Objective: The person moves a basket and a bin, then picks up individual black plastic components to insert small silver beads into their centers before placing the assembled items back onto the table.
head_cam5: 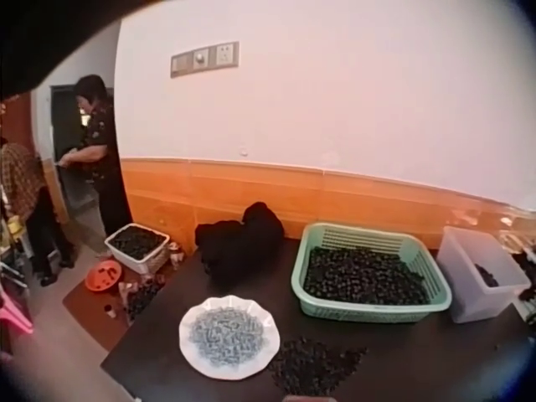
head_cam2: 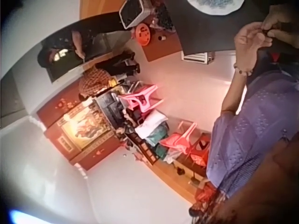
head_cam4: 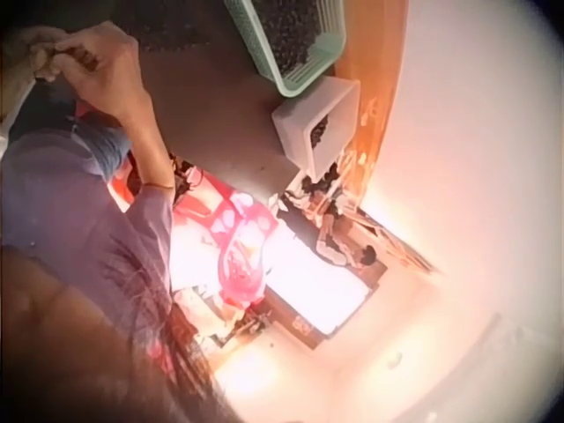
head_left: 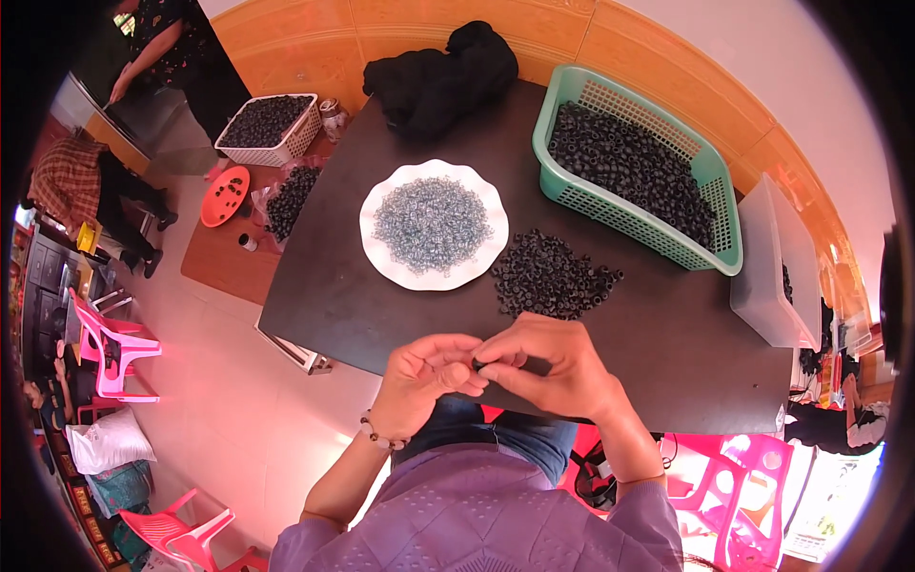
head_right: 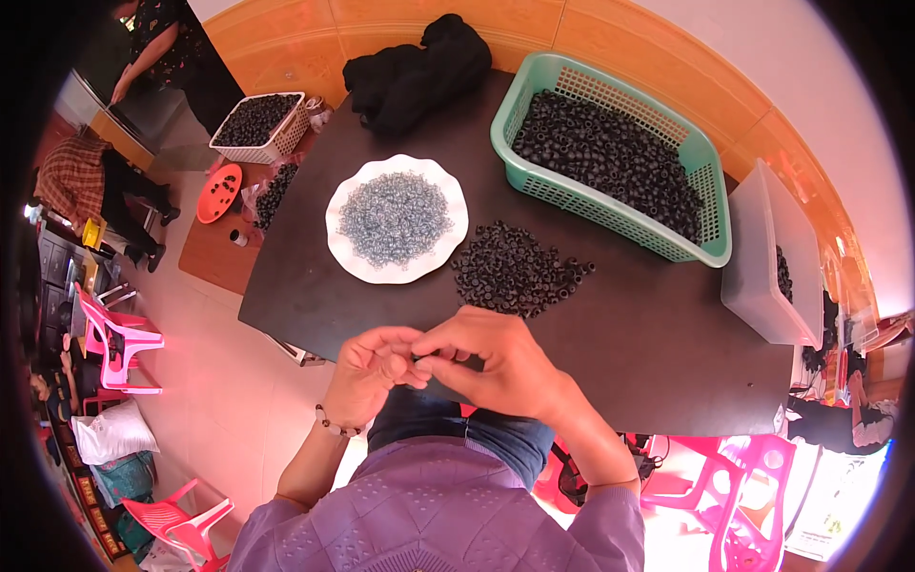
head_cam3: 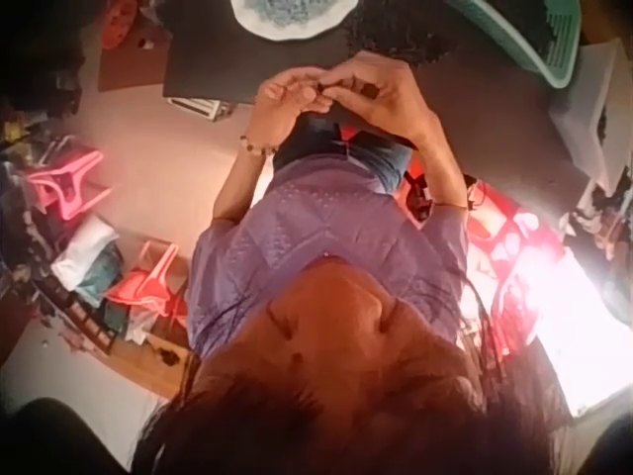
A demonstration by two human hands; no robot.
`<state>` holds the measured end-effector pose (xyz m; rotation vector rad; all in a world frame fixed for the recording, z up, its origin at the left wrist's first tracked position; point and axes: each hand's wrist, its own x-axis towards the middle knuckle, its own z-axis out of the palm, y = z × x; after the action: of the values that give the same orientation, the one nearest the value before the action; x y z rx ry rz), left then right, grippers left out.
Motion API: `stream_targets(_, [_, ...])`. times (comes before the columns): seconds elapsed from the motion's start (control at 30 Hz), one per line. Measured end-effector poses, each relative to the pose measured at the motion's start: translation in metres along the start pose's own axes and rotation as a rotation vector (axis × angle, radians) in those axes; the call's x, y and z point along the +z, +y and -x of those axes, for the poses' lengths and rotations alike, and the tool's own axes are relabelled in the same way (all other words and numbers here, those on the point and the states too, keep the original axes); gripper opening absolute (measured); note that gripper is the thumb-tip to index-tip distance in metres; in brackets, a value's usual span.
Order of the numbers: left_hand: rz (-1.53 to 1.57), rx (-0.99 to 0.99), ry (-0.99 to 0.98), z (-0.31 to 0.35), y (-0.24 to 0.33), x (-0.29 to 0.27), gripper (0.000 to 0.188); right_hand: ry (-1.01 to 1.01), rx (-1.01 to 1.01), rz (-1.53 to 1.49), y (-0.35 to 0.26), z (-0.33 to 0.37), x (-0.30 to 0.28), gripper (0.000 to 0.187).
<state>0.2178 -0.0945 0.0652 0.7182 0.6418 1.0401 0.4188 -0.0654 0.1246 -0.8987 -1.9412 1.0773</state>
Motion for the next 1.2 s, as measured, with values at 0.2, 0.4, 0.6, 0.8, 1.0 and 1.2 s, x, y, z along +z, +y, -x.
stream_targets(0.2, [0.251,-0.063,-0.102,-0.002,-0.006,-0.007,0.032,0.068,-0.239,0.243,-0.007,-0.009,0.001,0.019])
stream_targets(0.4, [0.259,-0.110,-0.015,-0.006,-0.002,-0.011,0.026,0.136,-0.091,0.323,0.030,-0.048,-0.013,0.013])
stream_targets(0.6, [0.159,-0.059,0.111,-0.009,-0.004,-0.008,0.023,0.044,0.209,0.740,0.064,-0.083,-0.013,0.013])
stream_targets(0.8, [0.154,-0.035,0.149,-0.011,0.002,-0.015,0.025,-0.001,0.191,0.844,0.073,-0.088,-0.002,0.011])
stream_targets(1.0, [0.164,0.008,0.225,-0.019,0.003,-0.016,0.024,0.060,0.115,0.843,0.076,-0.085,0.002,0.009])
stream_targets(1.2, [0.224,0.002,0.210,-0.024,0.003,-0.018,0.025,0.138,0.050,0.821,0.074,-0.087,-0.005,0.010])
